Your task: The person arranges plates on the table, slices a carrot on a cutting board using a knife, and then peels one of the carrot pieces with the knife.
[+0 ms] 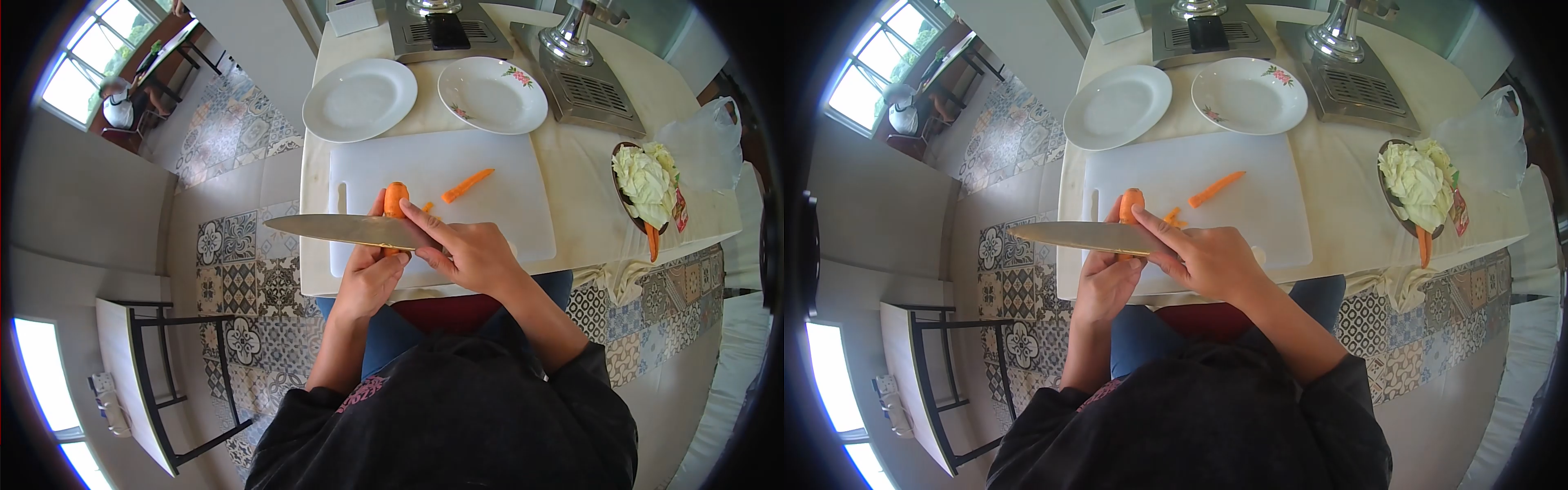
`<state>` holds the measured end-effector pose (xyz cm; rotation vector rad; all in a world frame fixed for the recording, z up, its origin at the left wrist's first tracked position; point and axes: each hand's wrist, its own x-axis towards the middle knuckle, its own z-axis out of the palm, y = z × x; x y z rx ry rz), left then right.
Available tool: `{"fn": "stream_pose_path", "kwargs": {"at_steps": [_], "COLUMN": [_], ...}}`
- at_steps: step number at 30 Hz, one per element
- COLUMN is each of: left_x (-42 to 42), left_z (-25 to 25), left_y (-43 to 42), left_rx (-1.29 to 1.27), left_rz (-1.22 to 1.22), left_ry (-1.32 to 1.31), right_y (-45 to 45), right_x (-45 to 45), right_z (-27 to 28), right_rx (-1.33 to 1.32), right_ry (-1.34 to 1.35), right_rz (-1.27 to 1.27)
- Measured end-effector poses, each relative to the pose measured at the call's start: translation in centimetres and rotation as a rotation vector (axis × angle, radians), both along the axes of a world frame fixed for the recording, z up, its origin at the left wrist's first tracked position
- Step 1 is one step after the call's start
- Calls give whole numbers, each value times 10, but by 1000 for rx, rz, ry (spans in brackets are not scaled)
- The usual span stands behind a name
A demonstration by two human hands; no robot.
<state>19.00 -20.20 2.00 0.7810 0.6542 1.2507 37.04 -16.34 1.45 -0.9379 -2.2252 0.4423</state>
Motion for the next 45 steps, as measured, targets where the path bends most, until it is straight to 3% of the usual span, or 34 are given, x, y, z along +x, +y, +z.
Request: {"fn": "stream_pose_path", "kwargs": {"at_steps": [4,11,17,27,33,39,45], "left_x": [-6,0,-1,0,-1,2,3], "left_z": [-3,11,0,7,4,7,7], "left_y": [-4,-9,-10,-11,-14,-18,-15], "left_rx": [29,-44,-58,-15,10,-60,-70], "left_rz": [-138,-52,-51,-45,-109,-155,-56], "left_ry": [-70,-106,-140,-212,-212,-247,-169], "right_y": [6,12,0,-6,-7,6,14], "right_x": [5,14,13,12,15,15,22], "right_z": [9,15,18,21,29,24,26], "right_rx": [-1,-265,-146,-66,-59,35,-177], "right_ry": [-25,154,-33,2,-115,-33,55], "right_rz": [-18,-56,56,130,67,-39,-29]}}
